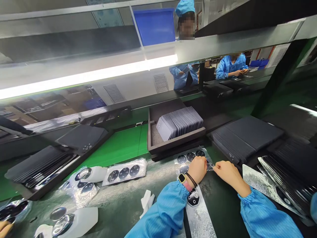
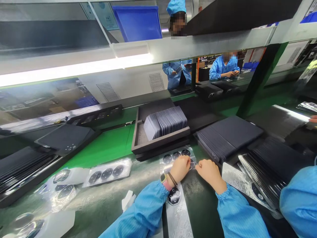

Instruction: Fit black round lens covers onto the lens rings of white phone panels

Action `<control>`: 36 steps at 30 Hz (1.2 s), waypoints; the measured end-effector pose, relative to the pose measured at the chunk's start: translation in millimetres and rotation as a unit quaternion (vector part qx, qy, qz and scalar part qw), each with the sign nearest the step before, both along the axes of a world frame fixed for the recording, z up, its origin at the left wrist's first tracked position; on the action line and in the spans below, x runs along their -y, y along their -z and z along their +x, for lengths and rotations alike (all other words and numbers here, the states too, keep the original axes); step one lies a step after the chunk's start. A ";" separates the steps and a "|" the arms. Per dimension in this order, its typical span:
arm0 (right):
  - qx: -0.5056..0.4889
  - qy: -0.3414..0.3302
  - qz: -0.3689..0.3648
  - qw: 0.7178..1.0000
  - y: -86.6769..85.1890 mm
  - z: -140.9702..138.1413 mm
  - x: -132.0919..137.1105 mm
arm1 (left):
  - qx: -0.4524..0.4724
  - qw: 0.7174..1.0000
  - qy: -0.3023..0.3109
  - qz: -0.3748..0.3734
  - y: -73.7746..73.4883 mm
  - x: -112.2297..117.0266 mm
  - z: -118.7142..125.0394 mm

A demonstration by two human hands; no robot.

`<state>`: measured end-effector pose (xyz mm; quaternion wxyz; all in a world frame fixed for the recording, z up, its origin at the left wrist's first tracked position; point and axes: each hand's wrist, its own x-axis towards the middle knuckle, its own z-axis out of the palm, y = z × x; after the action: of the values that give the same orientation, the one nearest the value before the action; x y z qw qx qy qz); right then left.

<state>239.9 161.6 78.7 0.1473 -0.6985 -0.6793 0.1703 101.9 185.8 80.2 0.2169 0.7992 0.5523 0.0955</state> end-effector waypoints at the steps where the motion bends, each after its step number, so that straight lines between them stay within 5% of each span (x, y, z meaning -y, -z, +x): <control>1: 0.020 0.009 -0.005 1.000 1.2 -0.2 0.3 | -0.016 1.000 0.003 0.002 0.5 -0.6 2.4; 14: 0.109 0.032 -0.047 0.992 -2.2 -2.6 2.3 | -0.130 0.989 -0.062 -0.002 -12.1 -19.4 -16.4; 21: 0.088 0.027 -0.003 0.996 6.0 11.0 -0.3 | -0.124 0.990 -0.072 -0.014 -11.7 -19.0 -20.2; 29: -0.010 -0.115 0.102 0.988 18.8 -0.1 -15.0 | -0.108 0.992 -0.064 -0.019 -17.9 -13.9 -16.0; 36: -0.020 -0.134 0.098 0.986 24.9 1.0 -13.2 | -0.122 0.988 -0.095 -0.027 -17.2 -13.4 -24.1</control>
<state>240.9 174.8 53.8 0.2042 -0.5794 -0.7773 0.1354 77.8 199.2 97.3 0.1590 0.7429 0.6502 0.0023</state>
